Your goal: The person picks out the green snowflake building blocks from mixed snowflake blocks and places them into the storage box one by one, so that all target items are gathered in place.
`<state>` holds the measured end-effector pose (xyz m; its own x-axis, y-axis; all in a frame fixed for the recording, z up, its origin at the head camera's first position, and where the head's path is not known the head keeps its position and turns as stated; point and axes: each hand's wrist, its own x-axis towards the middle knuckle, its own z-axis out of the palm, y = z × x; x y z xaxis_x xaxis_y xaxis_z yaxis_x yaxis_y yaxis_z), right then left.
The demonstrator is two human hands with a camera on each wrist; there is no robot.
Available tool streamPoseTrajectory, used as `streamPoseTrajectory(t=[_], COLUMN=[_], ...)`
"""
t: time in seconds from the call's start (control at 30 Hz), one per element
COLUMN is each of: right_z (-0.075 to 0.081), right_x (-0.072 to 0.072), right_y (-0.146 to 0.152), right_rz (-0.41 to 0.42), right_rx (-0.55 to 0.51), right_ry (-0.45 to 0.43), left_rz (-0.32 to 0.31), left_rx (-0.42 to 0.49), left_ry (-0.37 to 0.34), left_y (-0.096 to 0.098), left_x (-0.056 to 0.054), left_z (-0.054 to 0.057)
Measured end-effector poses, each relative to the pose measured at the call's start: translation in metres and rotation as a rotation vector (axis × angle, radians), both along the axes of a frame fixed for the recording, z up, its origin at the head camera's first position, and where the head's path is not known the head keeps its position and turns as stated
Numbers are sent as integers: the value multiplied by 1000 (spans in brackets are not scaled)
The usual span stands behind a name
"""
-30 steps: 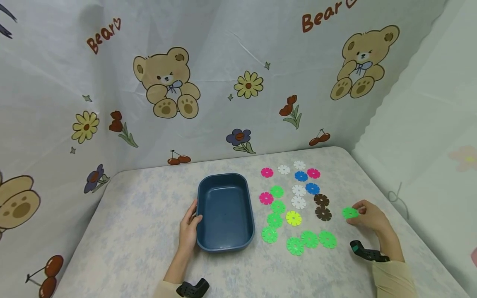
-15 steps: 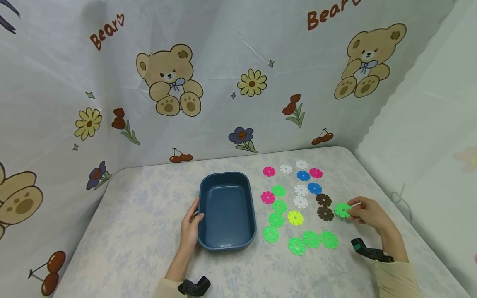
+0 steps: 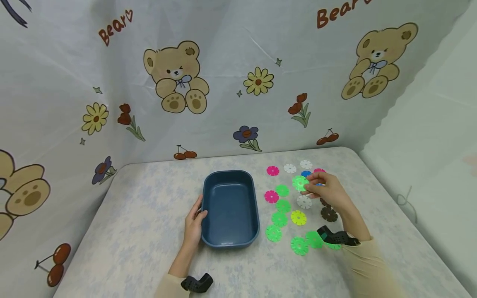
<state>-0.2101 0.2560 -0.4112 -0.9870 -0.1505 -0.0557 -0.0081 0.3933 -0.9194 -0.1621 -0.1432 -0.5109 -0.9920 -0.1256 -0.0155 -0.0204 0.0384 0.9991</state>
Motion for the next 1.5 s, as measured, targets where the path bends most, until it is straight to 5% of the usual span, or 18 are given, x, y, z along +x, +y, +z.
streamPoseTrajectory(t=[0.3,0.6,0.93,1.5], right_z=[0,-10,-16,-56], right_x=[-40,-63,-75,-78], right_y=[-92,-160,-202,-230], right_rz=[152,230,324,229], right_rx=[-201,-146,-108,-26], right_ry=[-79,-139,-247,-273], left_rz=[0,23,55,44], left_rx=[7,-19,-10,21], left_ry=[5,17,35,49], left_y=[2,1,5,4], left_x=[-2,4,4,5], left_z=[1,0,-1,-5])
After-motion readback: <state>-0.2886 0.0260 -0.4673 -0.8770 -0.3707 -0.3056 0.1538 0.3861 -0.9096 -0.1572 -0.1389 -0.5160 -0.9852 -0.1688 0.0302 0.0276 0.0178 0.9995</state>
